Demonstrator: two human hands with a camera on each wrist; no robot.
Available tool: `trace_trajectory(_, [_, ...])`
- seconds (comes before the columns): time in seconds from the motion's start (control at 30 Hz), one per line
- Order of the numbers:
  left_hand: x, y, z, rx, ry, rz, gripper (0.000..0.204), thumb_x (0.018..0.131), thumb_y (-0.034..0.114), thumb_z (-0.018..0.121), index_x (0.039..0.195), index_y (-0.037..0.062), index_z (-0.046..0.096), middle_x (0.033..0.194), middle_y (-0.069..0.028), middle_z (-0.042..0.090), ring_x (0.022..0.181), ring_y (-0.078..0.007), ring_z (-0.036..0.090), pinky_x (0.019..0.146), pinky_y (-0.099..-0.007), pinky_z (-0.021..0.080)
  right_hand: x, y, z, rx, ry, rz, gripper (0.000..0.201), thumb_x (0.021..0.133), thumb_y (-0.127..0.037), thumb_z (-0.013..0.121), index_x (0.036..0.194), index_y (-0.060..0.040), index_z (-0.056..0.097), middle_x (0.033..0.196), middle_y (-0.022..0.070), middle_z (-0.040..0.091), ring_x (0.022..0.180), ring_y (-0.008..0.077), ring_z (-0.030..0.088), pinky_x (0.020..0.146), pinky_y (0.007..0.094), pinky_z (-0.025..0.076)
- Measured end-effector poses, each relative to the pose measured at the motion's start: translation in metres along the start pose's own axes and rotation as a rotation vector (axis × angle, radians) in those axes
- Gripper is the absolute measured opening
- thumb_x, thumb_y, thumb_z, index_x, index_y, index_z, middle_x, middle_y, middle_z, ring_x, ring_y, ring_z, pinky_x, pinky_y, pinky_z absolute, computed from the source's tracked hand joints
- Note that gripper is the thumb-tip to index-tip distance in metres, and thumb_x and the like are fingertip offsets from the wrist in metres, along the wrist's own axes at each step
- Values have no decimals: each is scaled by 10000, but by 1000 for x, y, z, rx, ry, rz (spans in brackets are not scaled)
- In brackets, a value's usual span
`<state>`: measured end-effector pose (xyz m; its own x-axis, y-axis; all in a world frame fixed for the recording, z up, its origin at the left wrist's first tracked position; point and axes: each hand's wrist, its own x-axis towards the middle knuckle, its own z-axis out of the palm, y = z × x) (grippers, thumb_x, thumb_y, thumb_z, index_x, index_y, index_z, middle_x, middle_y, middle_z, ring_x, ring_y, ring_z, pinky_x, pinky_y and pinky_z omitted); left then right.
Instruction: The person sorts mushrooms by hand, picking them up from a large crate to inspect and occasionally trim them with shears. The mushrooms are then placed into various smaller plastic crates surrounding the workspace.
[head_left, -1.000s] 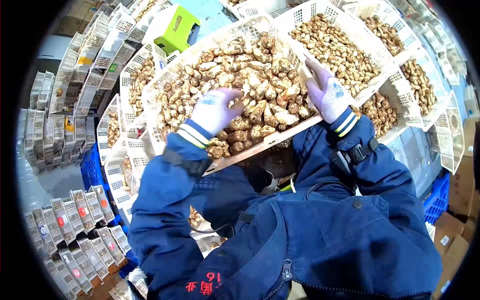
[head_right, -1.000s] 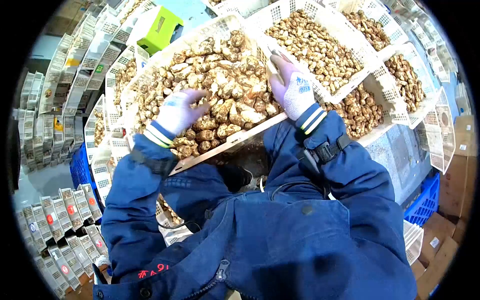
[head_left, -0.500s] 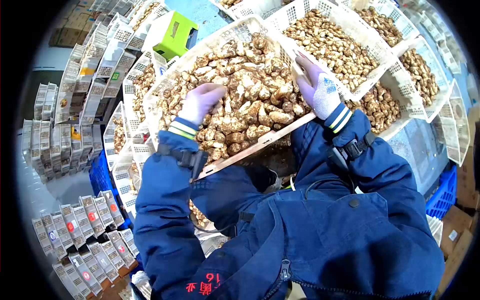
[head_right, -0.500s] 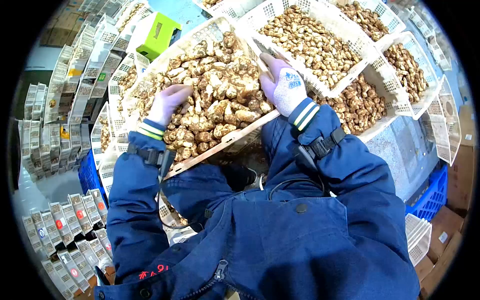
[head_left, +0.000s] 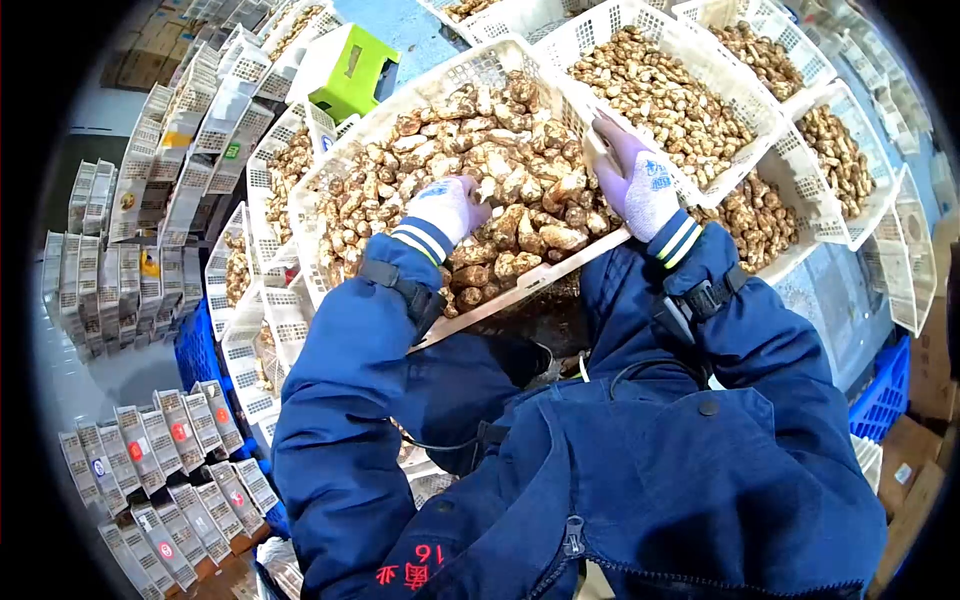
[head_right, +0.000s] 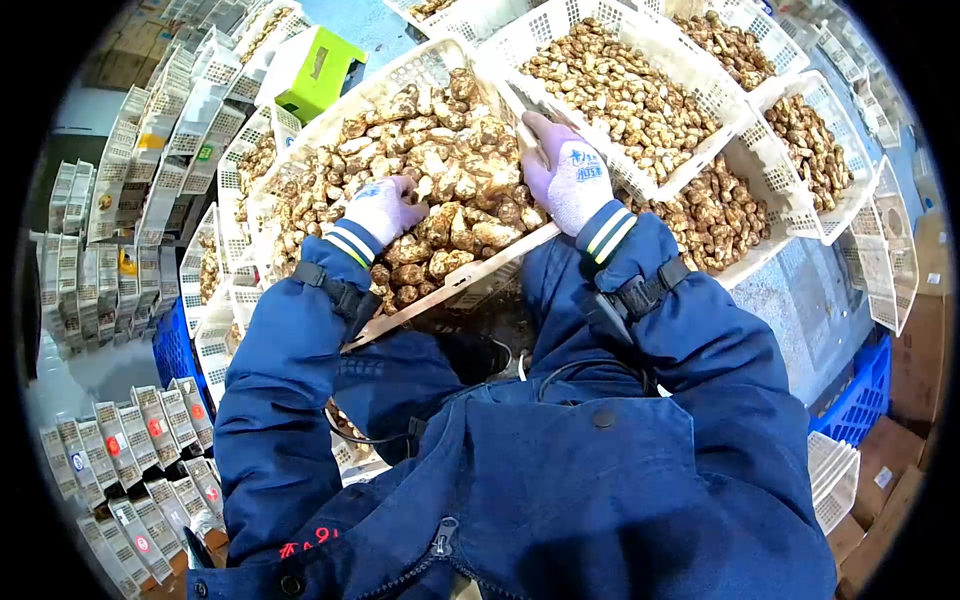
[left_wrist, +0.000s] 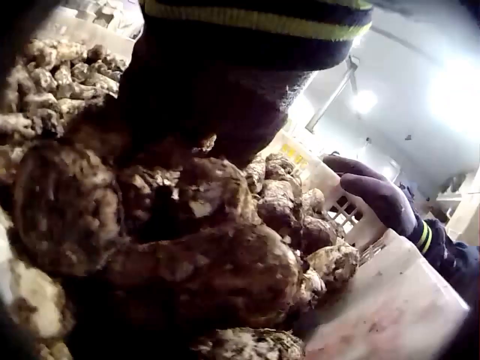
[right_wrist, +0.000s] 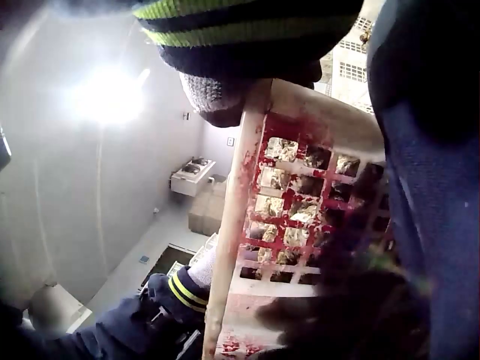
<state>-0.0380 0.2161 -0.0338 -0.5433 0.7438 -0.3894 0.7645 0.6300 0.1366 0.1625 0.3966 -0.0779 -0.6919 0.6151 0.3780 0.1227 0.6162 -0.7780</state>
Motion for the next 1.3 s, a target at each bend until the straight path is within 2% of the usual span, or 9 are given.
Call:
trace_trajectory(0.27, [4, 11, -14, 44, 67, -17, 454, 765, 434, 730, 1051, 81, 706, 1048, -165, 705, 1013, -330, 660, 891, -409, 501, -1, 4, -2, -59, 10, -64, 415, 882, -141, 560, 1271, 4, 550, 1097, 257, 637, 1028, 405, 611, 909, 442, 479])
trace_trajectory(0.47, [-34, -106, -28, -1878, 109, 307, 378, 945, 267, 607, 1131, -59, 555, 1097, -196, 660, 843, -268, 688, 680, -346, 604, -1, 1, 0, -42, 23, -37, 416, 885, -150, 586, 1270, 7, 556, 1107, 252, 635, 1040, 405, 605, 910, 442, 476])
trace_trajectory(0.6, [-9, -144, -40, -2091, 102, 266, 398, 917, 283, 676, 1127, -33, 553, 952, -117, 650, 801, -227, 665, 594, -299, 562, 0, -9, -8, 2, -43, 20, 414, 887, -135, 580, 1268, 26, 555, 1140, 269, 624, 1066, 408, 602, 935, 423, 470])
trace_trajectory(0.73, [66, -127, -32, -513, 732, -72, 508, 811, 296, 728, 1163, -47, 601, 1016, -210, 689, 979, -307, 662, 840, -388, 534, 0, -20, -11, 129, -88, 207, 460, 888, -118, 559, 1323, 29, 526, 1119, 244, 643, 950, 336, 645, 863, 401, 517])
trace_trajectory(0.8, [59, -96, -45, 34, 473, -79, 491, 817, 271, 660, 1237, 24, 609, 1214, -240, 627, 1155, -375, 591, 995, -419, 457, -4, -6, -6, -65, -34, -41, 446, 903, -109, 551, 1332, 10, 526, 1062, 196, 652, 829, 263, 639, 755, 362, 550])
trace_trajectory(0.83, [73, -102, -35, 123, 319, -119, 472, 828, 261, 633, 1246, 42, 612, 1265, -207, 611, 1170, -357, 587, 1007, -424, 452, -3, 2, -6, -344, 75, -312, 419, 918, -105, 547, 1328, -17, 540, 1020, 159, 653, 778, 214, 619, 688, 351, 557])
trace_trajectory(1.0, [75, -106, -28, 81, 242, -183, 537, 750, 222, 721, 1245, 44, 612, 1226, -224, 629, 1169, -366, 583, 1006, -420, 457, 15, -61, -33, 61, -351, 377, 427, 880, -101, 569, 1286, 22, 520, 1012, 229, 633, 932, 369, 635, 820, 422, 521])
trace_trajectory(1.07, [88, -117, -26, 9, 220, -179, 560, 736, 200, 741, 1262, 54, 612, 1242, -224, 624, 1175, -360, 586, 1014, -416, 454, 7, -43, -21, -100, -65, -21, 326, 887, -90, 524, 1196, 16, 528, 896, 225, 633, 808, 406, 634, 717, 490, 486])
trace_trajectory(1.3, [78, -94, -34, 5, 234, -213, 513, 740, 174, 751, 1234, 84, 648, 1218, -199, 649, 1153, -346, 605, 1011, -395, 458, 6, -41, -27, -83, -143, 77, 349, 875, -95, 529, 1201, 30, 518, 918, 260, 611, 887, 443, 600, 761, 491, 475])
